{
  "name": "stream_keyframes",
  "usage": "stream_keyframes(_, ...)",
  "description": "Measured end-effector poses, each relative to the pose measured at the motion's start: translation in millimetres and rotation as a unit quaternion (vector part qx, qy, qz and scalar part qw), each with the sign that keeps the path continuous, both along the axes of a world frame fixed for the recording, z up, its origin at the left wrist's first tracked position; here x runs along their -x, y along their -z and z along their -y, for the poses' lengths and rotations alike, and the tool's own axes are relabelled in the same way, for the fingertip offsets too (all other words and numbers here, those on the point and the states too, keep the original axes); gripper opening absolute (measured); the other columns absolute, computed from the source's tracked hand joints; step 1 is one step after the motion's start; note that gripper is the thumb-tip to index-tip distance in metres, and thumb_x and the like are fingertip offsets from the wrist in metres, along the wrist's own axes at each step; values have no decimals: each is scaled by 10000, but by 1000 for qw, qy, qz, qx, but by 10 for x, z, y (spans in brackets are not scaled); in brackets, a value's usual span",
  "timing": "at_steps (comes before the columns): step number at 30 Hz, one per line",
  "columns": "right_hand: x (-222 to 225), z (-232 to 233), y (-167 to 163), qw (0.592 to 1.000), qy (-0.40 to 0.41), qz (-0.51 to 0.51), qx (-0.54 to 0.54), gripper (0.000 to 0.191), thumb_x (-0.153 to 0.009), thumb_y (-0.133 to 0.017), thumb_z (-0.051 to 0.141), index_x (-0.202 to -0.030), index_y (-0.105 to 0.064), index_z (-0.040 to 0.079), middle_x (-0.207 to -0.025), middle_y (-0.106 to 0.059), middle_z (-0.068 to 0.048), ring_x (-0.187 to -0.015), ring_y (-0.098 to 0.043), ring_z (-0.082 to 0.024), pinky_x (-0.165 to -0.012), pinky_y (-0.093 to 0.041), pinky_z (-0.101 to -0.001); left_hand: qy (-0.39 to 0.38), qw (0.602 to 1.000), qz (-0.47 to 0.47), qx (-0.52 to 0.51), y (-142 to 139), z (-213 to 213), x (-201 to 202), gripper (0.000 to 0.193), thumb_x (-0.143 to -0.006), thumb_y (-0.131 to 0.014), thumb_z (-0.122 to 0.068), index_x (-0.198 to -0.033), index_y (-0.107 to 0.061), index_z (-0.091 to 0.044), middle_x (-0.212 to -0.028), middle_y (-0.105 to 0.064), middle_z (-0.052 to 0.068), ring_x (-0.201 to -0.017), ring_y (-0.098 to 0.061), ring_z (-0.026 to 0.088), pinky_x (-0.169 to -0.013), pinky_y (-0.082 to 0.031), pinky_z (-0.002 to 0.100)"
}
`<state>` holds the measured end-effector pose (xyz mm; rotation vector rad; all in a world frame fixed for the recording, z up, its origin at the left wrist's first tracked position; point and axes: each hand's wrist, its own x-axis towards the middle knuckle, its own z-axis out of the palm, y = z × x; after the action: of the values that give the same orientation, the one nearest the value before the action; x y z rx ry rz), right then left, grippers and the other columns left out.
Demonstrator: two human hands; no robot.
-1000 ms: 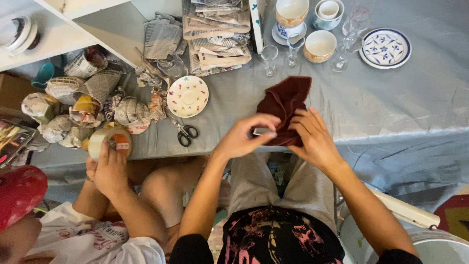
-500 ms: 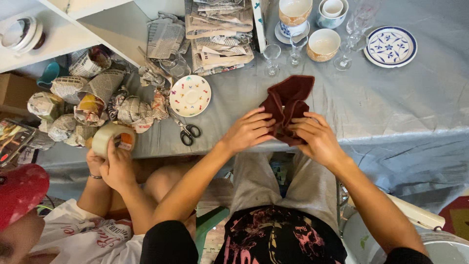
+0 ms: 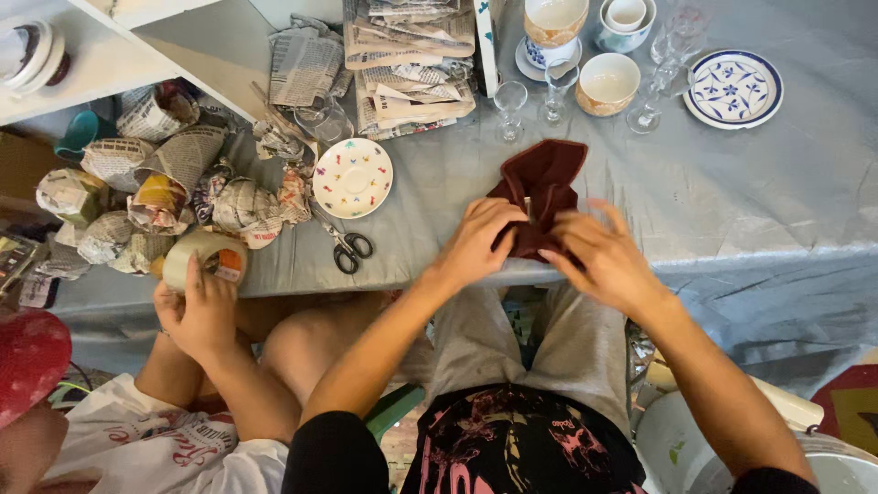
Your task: The person wipes a small glass with a maroon cloth, dips their hands in a bucket of water, and wipes a small ceramic dish with the cloth. They place the dish on a white shelf, handle cups and glasses on the table, and rinse their hands in the bucket.
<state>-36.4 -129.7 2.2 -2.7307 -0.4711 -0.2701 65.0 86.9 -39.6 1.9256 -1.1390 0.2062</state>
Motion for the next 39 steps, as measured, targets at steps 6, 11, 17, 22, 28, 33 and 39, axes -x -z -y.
stream_keyframes(6, -32, -195, 76, 994, 15, 95, 58, 468, -946, -623, 302, -1276, -675, -26, -1357, -652, -147, -1455, -417, -314, -1189, -213, -527, -16, 998, 59, -23, 78, -72, 198, 238, -851, -747, -94, -1081, -706, -44, -1173, -714, 76, -1221, -643, 259, -1220, -371, 556)
stream_keyframes(11, 2, -42, 73, 996, -33, 73, 32, 382, -946, -663, 322, -1241, -698, 81, -1351, -676, -51, -1502, -371, -217, -1218, -240, -517, 53, 995, 75, -42, -13, -278, 25, 231, -863, -845, -259, -1008, -745, -109, -1064, -706, 18, -1113, -660, 211, -1093, -422, 479)
stream_keyframes(17, -52, 106, 3, 998, -8, 37, 56, 507, -859, -733, 485, -1155, -683, 77, -1235, -666, -65, -1390, -386, -298, -1143, -290, -543, 100, 984, 63, -132, -193, -277, -200, 387, -856, -855, -420, -903, -670, -83, -995, -653, 56, -1089, -617, 261, -1073, -430, 468)
stream_keyframes(22, -179, -45, 69, 996, 4, 84, 18, 794, -765, -742, 520, -1325, -619, -29, -1363, -582, -190, -1396, -390, -348, -1104, -294, -540, 71, 980, 148, -110, -257, -226, -267, 496, -784, -805, -472, -990, -659, -45, -1094, -641, 135, -1110, -591, 323, -1106, -359, 511)
stream_keyframes(28, -238, 109, 297, 993, -86, 43, -68, 411, -771, -744, 183, -1168, -687, 92, -1268, -686, -45, -1331, -564, -176, -1204, -372, -453, 90, 985, 102, -104, -199, -253, -283, 331, -865, -831, -325, -948, -623, -81, -1001, -633, 63, -1045, -610, 260, -1121, -393, 437)
stream_keyframes(33, -212, 269, 279, 993, -80, 76, -31, 285, -809, -805, 256, -1011, -668, 108, -1135, -677, -45, -1301, -555, -213, -1142, -399, -477, 101, 988, 12, -112, -149, -237, -302, 369, -778, -889, -240, -809, -546, -108, -859, -606, 18, -931, -615, 220, -993, -378, 392)
stream_keyframes(39, -265, 50, 108, 997, -10, 71, 42, 602, -716, -792, 351, -1188, -672, -3, -1276, -632, -141, -1356, -441, -333, -1116, -340, -520, 97, 991, -21, -89, -29, -223, -151, 296, -764, -805, -80, -1010, -640, -90, -1077, -706, 14, -1131, -661, 203, -1117, -369, 415)
